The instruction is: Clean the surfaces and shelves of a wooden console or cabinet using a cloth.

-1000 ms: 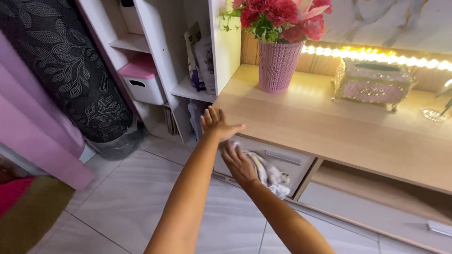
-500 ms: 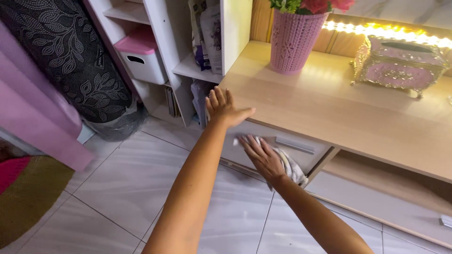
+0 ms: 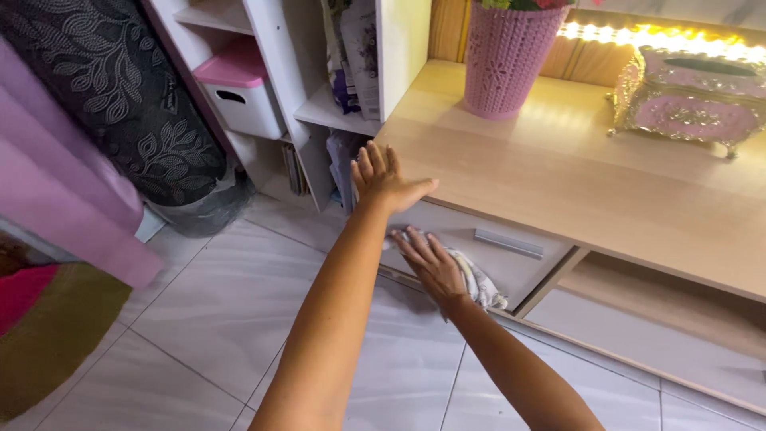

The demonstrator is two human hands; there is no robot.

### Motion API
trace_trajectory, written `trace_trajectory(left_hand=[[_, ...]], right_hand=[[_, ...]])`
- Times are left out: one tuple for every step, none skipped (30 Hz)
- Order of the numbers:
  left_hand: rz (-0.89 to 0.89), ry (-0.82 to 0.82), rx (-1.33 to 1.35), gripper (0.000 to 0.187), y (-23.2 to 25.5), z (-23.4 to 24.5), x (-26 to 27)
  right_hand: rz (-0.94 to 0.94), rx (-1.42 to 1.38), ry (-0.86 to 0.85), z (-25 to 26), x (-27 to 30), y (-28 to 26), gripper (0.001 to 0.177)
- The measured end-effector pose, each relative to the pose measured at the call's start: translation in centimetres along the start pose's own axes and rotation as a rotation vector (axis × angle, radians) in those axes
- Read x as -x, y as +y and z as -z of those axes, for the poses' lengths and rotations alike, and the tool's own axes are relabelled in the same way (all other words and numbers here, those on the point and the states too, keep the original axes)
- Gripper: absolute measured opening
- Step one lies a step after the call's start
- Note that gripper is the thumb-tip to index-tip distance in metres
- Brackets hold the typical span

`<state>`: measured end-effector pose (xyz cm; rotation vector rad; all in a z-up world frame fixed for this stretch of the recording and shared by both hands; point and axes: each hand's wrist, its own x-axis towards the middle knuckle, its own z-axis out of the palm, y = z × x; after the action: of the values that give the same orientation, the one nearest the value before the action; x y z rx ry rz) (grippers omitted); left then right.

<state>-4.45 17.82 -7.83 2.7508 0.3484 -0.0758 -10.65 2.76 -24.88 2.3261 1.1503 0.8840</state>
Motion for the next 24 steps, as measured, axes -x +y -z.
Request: trace_trajectory(left_hand=[[0.008, 0.000, 0.001, 0.132, -0.2, 0.0, 0.0], [-0.006, 0.002, 0.001, 0.131, -0.2, -0.1, 0.1], [-0.019, 0.005, 0.002, 0.130, -0.1, -0.2, 0.2], [-0.023, 0.004, -0.005, 0.130, -0.1, -0.1, 0.2], [-0.021, 0.007, -0.007, 0.131, 0.0, -0.1, 0.2], [-0.021, 0.012, -0.006, 0.131, 0.3, 0.1, 0.2], [-0.026, 0.012, -0.009, 0.131, 0.2, 0.1, 0.0], [-0.027, 0.018, -0.012, 0.131, 0.2, -0.2, 0.1], [-0.028, 0.024, -0.016, 0.131, 0.1, -0.5, 0.1], [-0.034, 0.028, -0.014, 0.131, 0.4, -0.3, 0.1], [-0.027, 0.020, -0.010, 0.131, 0.5, -0.1, -0.1], [-0.013, 0.008, -0.006, 0.132, 0.4, -0.1, -0.1], [-0.011, 0.008, -0.004, 0.132, 0.5, 0.0, -0.1], [0.005, -0.006, -0.011, 0.132, 0.4, -0.1, 0.1], [0.021, -0.020, -0.018, 0.131, 0.3, -0.3, 0.3], [0.024, -0.019, -0.019, 0.131, 0.2, -0.3, 0.3], [0.001, 0.001, -0.015, 0.131, 0.2, -0.3, 0.4], [-0.022, 0.025, -0.014, 0.130, 0.1, 0.0, 0.3], [-0.018, 0.030, -0.018, 0.130, 0.1, 0.0, 0.3], [-0.020, 0.021, -0.016, 0.129, 0.0, 0.0, 0.2], [-0.022, 0.012, -0.014, 0.129, 0.0, -0.1, 0.1], [-0.021, 0.011, -0.017, 0.129, 0.1, 0.0, 0.3], [-0.021, 0.012, -0.010, 0.128, 0.1, 0.1, 0.4], [-0.024, 0.011, -0.004, 0.128, 0.4, 0.0, 0.6]], right_hand=[[0.006, -0.004, 0.003, 0.0, 0.0, -0.1, 0.068], [-0.009, 0.023, -0.012, 0.1, 0.2, -0.3, 0.067], [-0.025, 0.050, -0.026, 0.1, 0.4, -0.5, 0.067], [-0.032, 0.048, -0.026, -0.8, 0.4, -1.1, 0.067], [-0.032, 0.028, -0.036, -1.7, 0.5, -1.7, 0.067], [-0.031, 0.013, -0.047, -2.6, 0.5, -2.0, 0.066], [-0.037, 0.015, -0.047, -2.5, 0.3, -2.0, 0.066], [-0.052, -0.016, -0.015, -2.3, 0.5, -2.2, 0.066], [-0.068, -0.047, 0.017, -2.2, 0.7, -2.3, 0.066], [-0.070, -0.041, 0.018, -1.4, 0.4, -1.5, 0.066], [-0.052, 0.000, -0.015, -0.7, 0.0, -0.7, 0.065], [-0.029, 0.035, -0.049, -0.1, -0.3, -0.3, 0.064], [-0.026, 0.035, -0.048, 0.5, -0.5, 0.3, 0.064], [-0.068, -0.005, 0.010, 1.1, -0.4, 0.5, 0.062], [-0.110, -0.045, 0.069, 1.8, -0.4, 0.7, 0.060], [-0.109, -0.047, 0.070, 1.1, -0.3, 0.5, 0.060], [-0.082, -0.031, 0.043, 0.5, -0.1, 0.2, 0.059], [-0.056, -0.016, 0.021, -0.1, -0.3, 0.0, 0.059], [-0.056, -0.019, 0.028, -0.5, 0.0, -0.6, 0.059], [-0.041, 0.009, -0.005, -1.0, 0.3, -1.3, 0.063], [-0.027, 0.036, -0.038, -1.5, 0.6, -1.9, 0.067], [-0.028, 0.033, -0.038, -1.7, 0.7, -2.2, 0.067], [-0.007, 0.037, -0.087, -2.0, 0.8, -2.4, 0.068], [0.011, 0.040, -0.140, -2.2, 1.2, -2.6, 0.070]])
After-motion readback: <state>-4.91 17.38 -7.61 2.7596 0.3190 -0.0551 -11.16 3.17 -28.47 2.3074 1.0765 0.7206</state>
